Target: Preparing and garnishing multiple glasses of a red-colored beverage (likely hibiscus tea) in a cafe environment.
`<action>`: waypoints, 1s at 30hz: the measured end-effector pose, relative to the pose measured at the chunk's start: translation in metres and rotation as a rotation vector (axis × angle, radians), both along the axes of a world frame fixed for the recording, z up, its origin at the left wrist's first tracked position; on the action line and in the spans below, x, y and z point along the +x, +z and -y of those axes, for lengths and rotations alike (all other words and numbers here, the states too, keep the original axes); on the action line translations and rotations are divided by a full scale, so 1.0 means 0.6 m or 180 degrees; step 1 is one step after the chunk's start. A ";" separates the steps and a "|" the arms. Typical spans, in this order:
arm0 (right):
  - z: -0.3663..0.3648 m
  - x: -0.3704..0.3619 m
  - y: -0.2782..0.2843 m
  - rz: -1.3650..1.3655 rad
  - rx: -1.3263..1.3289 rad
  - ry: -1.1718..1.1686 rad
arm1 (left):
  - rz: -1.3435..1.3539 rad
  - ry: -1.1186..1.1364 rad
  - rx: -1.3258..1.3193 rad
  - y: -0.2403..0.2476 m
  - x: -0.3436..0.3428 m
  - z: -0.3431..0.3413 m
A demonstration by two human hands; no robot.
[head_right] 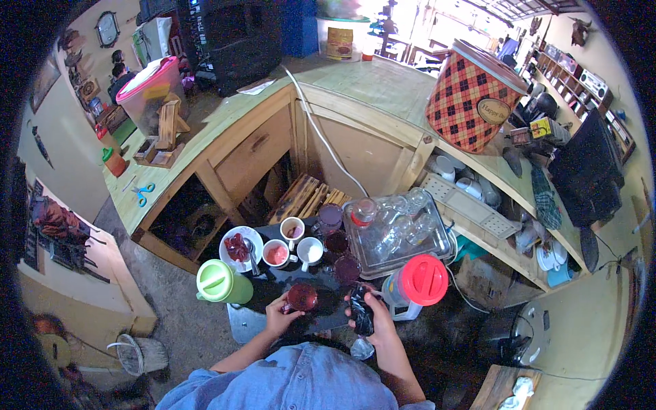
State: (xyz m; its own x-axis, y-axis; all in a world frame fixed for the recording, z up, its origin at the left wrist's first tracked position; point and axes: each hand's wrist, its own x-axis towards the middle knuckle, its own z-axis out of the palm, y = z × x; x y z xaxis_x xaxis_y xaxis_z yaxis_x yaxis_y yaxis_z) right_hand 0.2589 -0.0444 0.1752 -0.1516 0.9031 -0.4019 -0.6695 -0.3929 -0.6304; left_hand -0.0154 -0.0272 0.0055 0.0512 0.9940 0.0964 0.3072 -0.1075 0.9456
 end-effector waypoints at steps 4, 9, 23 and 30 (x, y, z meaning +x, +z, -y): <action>0.007 -0.002 0.025 0.0423 0.0109 -0.0028 | -0.0069 0.0047 -0.0092 0.015 0.003 0.002; 0.018 0.007 0.063 0.1344 0.0522 0.0044 | -0.0066 -0.0157 0.0263 0.074 -0.001 0.005; 0.031 0.057 0.196 0.2396 0.1881 0.0421 | 0.0258 -0.0874 0.0567 0.390 0.027 0.010; 0.040 0.069 0.242 0.2532 0.2374 0.0369 | 0.0274 -0.1029 0.0675 0.447 0.031 0.010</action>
State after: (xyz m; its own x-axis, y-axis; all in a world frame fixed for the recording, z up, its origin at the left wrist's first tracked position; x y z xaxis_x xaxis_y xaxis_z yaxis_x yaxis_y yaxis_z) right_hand 0.3005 -0.0682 0.3202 -0.1906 0.9569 0.2189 0.0505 0.2323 -0.9713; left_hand 0.0029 -0.0330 0.2739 0.3412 0.8854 0.3155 0.1461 -0.3816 0.9127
